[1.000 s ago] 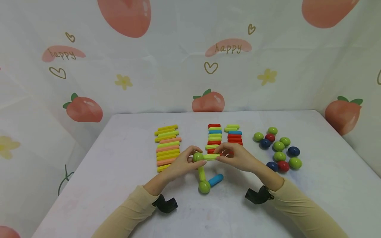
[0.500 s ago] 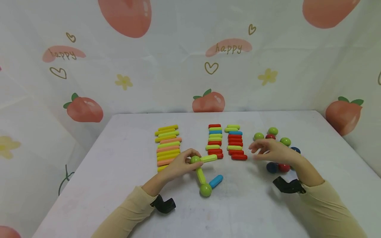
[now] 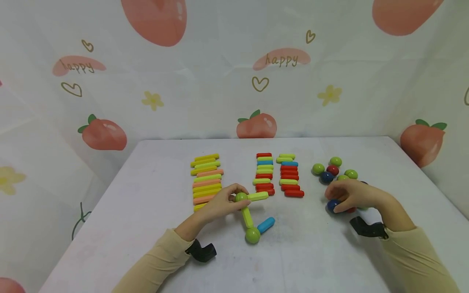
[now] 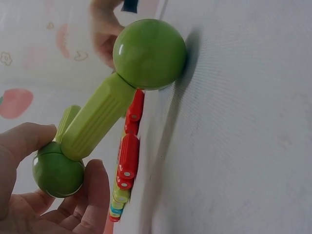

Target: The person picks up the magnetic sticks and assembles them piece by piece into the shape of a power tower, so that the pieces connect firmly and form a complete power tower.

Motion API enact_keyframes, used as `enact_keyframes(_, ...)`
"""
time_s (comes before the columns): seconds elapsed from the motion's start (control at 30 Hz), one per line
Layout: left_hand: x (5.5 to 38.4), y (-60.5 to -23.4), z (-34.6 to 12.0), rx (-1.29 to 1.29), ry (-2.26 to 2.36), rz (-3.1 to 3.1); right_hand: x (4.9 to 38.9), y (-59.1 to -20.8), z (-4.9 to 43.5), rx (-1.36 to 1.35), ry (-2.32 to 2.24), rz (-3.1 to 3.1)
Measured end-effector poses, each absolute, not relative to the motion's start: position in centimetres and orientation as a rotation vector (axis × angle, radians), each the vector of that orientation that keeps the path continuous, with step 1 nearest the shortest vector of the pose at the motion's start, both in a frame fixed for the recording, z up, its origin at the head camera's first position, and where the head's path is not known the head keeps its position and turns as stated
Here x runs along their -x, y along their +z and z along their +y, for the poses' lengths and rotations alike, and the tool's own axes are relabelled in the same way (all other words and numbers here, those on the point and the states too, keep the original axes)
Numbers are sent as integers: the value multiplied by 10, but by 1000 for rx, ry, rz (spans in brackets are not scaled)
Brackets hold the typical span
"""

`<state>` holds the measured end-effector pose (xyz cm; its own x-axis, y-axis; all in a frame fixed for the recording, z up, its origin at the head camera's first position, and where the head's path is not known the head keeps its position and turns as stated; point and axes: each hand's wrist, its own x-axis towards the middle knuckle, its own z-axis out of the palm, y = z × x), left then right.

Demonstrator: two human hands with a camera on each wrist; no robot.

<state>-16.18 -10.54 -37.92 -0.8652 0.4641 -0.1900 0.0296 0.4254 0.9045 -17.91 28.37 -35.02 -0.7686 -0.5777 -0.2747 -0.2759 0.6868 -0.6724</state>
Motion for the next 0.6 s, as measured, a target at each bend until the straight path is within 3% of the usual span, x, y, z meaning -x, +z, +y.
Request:
enact_keyframes(0.3, 163, -381, -105, -411, 1418, 2284, 177, -347, 267, 732, -872, 2530)
enact_keyframes(0.6, 163, -382, -103, -468, 1388, 2315, 174, -357, 215, 846, -1128, 2573)
